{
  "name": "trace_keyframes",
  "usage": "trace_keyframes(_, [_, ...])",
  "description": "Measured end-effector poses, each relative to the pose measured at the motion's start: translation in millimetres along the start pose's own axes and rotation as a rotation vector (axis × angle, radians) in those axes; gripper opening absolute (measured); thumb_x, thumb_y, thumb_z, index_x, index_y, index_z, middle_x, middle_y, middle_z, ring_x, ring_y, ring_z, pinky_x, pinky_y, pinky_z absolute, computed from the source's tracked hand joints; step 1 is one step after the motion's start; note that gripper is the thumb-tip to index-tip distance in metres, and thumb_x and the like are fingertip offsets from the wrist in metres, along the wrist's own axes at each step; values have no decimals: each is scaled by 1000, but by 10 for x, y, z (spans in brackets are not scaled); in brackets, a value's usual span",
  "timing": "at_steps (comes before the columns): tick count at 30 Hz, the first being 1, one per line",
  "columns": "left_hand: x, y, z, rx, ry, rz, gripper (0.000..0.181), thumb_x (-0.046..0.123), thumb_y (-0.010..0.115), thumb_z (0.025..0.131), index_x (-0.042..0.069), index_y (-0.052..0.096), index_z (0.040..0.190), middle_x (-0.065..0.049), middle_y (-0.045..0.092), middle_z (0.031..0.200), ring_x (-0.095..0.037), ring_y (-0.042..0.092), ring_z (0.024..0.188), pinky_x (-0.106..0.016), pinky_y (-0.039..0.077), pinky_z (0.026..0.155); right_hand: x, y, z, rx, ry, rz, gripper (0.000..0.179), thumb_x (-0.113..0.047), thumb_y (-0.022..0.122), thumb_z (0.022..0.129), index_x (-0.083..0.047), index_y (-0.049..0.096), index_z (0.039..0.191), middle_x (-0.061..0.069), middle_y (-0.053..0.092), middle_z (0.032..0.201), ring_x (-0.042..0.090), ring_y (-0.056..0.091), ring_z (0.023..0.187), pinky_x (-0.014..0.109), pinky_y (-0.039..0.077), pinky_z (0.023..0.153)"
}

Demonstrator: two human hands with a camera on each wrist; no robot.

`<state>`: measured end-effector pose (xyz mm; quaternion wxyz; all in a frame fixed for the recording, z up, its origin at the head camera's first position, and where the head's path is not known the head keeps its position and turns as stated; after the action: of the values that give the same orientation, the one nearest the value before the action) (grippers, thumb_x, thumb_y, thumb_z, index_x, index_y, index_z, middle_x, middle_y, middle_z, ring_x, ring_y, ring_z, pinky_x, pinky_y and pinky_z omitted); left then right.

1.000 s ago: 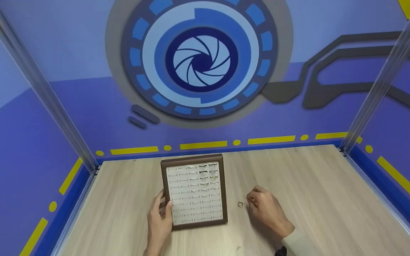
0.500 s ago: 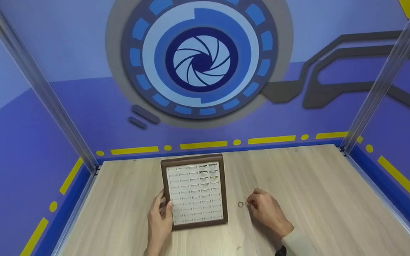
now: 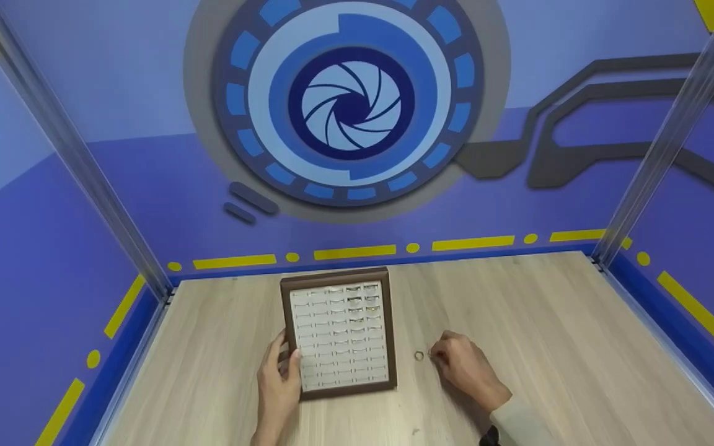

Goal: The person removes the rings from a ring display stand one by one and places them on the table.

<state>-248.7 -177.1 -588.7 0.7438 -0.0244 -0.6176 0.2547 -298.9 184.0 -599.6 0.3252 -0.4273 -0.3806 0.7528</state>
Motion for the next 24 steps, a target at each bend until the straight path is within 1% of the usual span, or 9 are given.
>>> trace_keyframes(4, [0,-4,2,-6,-9,2,52,8,60,109,4,45,159,-22,59,147,-37,67,123,-49,60,104,17,17,14,-16,12,-4,19,10,82,85,-9,85,86,-5,68,82,6,66,74,18,58,61])
trace_keyframes(8, [-6,-3,-1,-15,-22,-2,53,9,60,109,6,45,160,-21,58,148,-36,66,125,-49,59,106,19,19,22,-20,7,3,18,10,81,86,-8,85,87,-2,69,82,10,68,75,21,60,62])
trace_keyframes(17, [-19,7,-13,-14,-33,-13,53,8,60,109,7,45,160,-20,57,150,-36,66,126,-46,59,107,11,17,35,-30,3,-1,13,6,84,85,-7,85,87,-4,67,79,2,62,70,19,58,59])
trace_keyframes(24, [-11,7,-7,-16,-30,-22,53,6,60,109,5,44,160,-23,56,151,-39,65,127,-49,59,108,12,33,48,-44,-12,-7,15,9,82,85,-6,85,87,-2,68,79,5,63,71,21,58,58])
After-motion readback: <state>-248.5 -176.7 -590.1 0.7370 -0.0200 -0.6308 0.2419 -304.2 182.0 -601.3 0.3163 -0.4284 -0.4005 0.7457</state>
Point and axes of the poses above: each hand's wrist, its own z-axis towards the middle knuckle, its own y-axis out of the palm, x = y × z, the point moved 4 cm from there along z, towards the middle knuckle
